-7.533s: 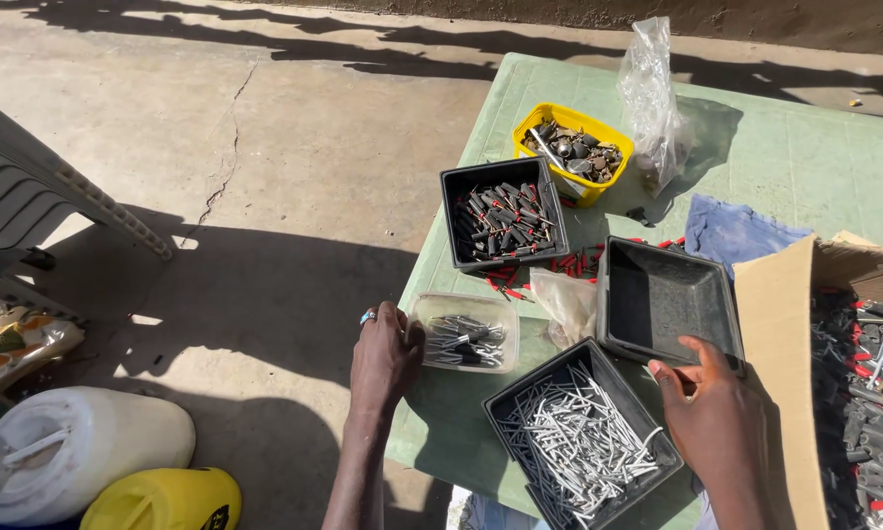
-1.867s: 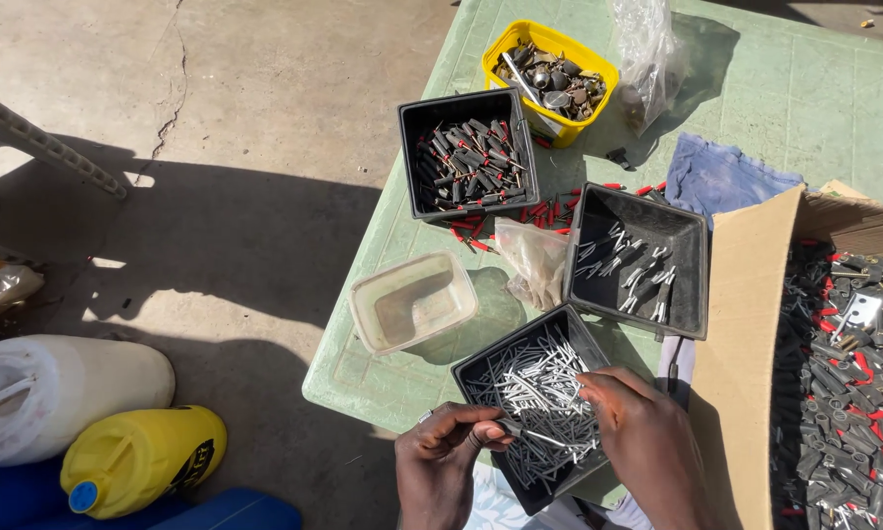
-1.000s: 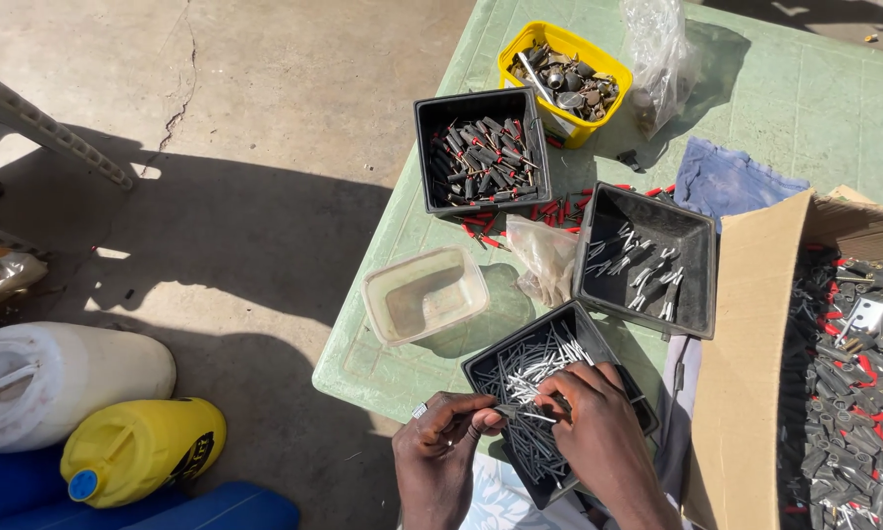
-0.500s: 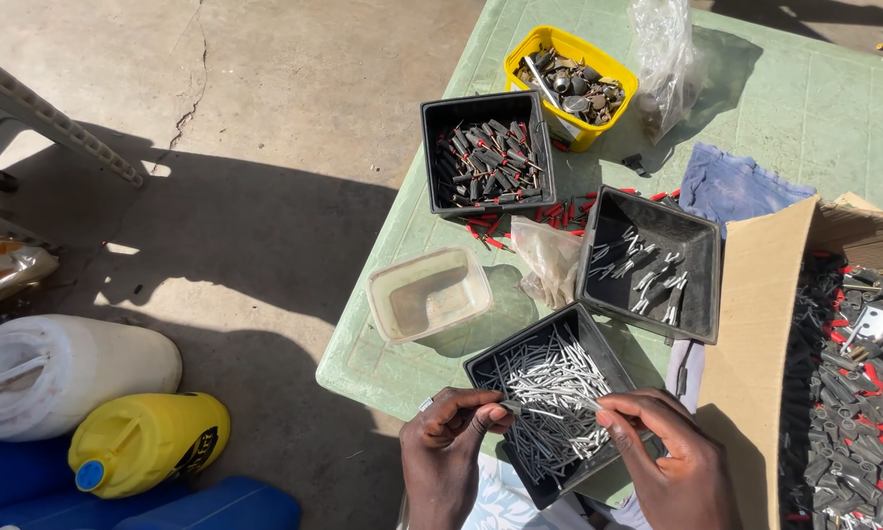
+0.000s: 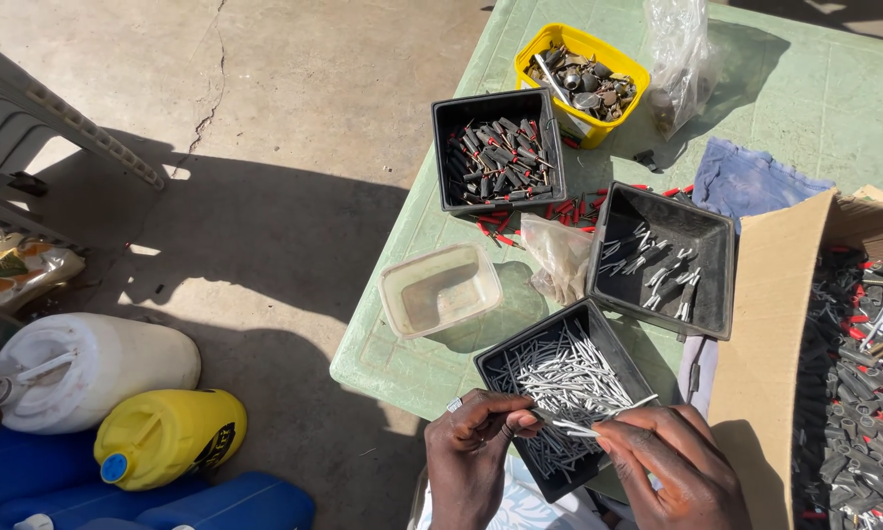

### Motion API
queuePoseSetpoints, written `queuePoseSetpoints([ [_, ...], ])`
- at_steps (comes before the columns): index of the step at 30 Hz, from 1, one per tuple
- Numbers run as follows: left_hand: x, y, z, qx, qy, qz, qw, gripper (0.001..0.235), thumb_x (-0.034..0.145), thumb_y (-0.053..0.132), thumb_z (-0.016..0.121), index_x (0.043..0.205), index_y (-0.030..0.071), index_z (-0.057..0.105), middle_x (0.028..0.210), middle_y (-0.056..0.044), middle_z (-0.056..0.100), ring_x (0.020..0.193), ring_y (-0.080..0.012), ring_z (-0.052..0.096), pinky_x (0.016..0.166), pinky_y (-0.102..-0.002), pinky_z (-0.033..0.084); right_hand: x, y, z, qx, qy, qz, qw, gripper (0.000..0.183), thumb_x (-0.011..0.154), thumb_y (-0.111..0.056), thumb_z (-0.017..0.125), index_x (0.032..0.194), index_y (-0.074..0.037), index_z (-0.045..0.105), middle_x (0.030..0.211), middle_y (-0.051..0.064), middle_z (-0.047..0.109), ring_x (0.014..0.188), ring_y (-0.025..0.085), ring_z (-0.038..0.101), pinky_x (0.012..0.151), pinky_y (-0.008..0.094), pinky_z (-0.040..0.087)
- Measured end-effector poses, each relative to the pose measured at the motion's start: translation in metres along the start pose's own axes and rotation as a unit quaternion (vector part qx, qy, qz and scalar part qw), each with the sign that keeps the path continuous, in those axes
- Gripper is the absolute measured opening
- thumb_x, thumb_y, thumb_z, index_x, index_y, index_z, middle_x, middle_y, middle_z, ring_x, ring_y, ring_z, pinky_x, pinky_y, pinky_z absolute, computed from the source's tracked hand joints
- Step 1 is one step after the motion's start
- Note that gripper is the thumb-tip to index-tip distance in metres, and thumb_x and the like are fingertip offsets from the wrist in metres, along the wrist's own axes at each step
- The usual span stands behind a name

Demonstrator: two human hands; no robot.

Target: Assembling small metal pins into plastic components and sorting them into bins

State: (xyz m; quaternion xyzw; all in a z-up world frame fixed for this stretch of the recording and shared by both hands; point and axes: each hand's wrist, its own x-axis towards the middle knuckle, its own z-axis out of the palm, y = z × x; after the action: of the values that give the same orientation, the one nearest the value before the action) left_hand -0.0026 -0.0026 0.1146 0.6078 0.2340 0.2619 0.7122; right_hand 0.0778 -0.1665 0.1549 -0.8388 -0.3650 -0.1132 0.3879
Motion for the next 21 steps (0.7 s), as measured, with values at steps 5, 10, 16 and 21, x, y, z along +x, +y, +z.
queuePoseSetpoints([
  [5, -0.004, -0.009, -0.001, -0.047, -0.005, -0.040, 0.998, 0.012, 0.083, 0.000, 0.081, 0.090, -0.009, 0.080, 0.078, -0.016, 0.076, 0.068, -0.0256, 0.080, 0.065, -0.030, 0.069, -0.005, 0.004, 0.003, -0.013, 0.016, -0.019, 1.000, 0.008, 0.090, -0.008, 0.072, 0.096, -0.010, 0.077, 0.092, 0.002, 0.070, 0.083, 0.020, 0.062, 0.076, 0.031, 0.053],
  [10, -0.006, -0.004, -0.001, -0.062, 0.005, -0.049, 0.997, 0.016, 0.083, 0.005, 0.081, 0.090, -0.009, 0.081, 0.079, -0.018, 0.077, 0.067, -0.0283, 0.081, 0.064, -0.031, 0.069, -0.011, 0.001, 0.004, -0.010, 0.003, 0.020, 1.000, 0.009, 0.089, -0.009, 0.072, 0.096, -0.011, 0.078, 0.090, 0.000, 0.071, 0.081, 0.018, 0.062, 0.074, 0.032, 0.053],
  [16, -0.009, -0.002, 0.003, -0.018, 0.008, -0.013, 1.000, 0.013, 0.083, 0.005, 0.082, 0.089, -0.007, 0.081, 0.077, -0.014, 0.077, 0.066, -0.0254, 0.082, 0.064, -0.030, 0.070, -0.020, -0.005, 0.009, 0.017, 0.022, 0.100, 0.995, 0.015, 0.090, -0.006, 0.072, 0.099, -0.014, 0.080, 0.096, -0.001, 0.071, 0.082, 0.011, 0.072, 0.070, 0.025, 0.057],
  [21, -0.011, -0.003, 0.007, 0.011, 0.012, 0.009, 1.000, 0.005, 0.083, 0.001, 0.081, 0.087, -0.002, 0.083, 0.074, -0.009, 0.076, 0.063, -0.0215, 0.081, 0.062, -0.027, 0.067, -0.015, -0.011, 0.008, -0.090, 0.069, -0.019, 0.993, 0.015, 0.094, 0.002, 0.070, 0.103, -0.007, 0.077, 0.102, 0.008, 0.066, 0.069, 0.018, 0.061, 0.065, 0.030, 0.050],
])
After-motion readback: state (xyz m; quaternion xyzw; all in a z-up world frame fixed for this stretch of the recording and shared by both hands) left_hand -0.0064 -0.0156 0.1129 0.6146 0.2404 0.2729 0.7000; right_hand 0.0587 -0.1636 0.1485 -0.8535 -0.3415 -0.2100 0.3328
